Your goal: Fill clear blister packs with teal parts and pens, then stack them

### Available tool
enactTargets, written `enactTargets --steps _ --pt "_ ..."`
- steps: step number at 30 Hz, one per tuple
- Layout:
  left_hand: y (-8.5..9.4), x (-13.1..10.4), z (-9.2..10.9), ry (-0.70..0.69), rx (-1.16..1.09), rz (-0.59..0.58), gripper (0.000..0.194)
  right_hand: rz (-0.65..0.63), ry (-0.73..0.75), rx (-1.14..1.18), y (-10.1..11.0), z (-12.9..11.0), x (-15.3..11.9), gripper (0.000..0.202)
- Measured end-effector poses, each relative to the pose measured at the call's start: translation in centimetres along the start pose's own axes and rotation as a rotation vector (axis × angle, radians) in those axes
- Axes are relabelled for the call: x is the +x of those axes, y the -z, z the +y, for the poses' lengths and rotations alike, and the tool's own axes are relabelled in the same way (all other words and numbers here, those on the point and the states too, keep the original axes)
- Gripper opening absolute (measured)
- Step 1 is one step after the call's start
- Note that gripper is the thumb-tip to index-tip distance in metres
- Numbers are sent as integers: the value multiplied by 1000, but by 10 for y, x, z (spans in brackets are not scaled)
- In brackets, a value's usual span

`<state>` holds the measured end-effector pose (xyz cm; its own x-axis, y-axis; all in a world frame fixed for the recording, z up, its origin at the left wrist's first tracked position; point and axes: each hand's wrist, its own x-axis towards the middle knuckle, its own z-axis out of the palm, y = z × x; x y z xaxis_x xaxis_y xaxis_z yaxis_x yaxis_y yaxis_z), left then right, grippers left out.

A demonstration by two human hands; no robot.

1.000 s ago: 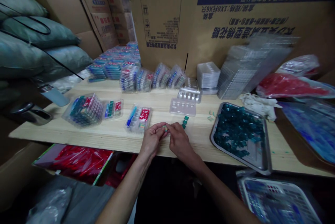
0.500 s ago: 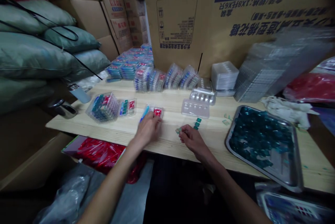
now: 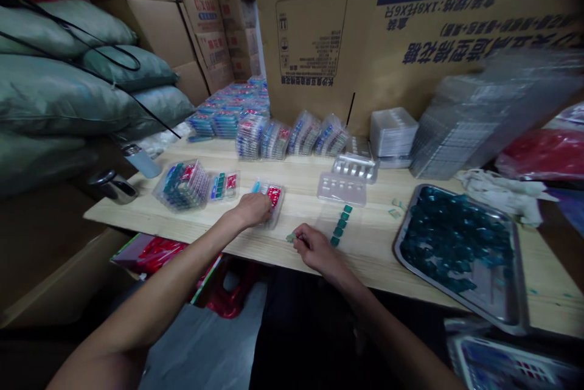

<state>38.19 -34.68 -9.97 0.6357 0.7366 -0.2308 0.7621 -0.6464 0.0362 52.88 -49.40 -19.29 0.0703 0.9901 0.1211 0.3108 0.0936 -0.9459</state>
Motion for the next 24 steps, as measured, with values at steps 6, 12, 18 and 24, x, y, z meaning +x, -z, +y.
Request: enactTargets --steps 6,12,18,24 --pt "3 2 -14 -53 -116 -36 7 1 -6 15 8 4 -2 6" --pt "12 -8 -34 -9 -1023 235 23 18 -49 89 19 6 0 8" --pt "-9 -20 8 170 -1636 180 40 75 -80 276 27 -9 11 14" --pt "-35 -23 56 174 -1809 177 37 160 -20 213 43 -16 16 10"
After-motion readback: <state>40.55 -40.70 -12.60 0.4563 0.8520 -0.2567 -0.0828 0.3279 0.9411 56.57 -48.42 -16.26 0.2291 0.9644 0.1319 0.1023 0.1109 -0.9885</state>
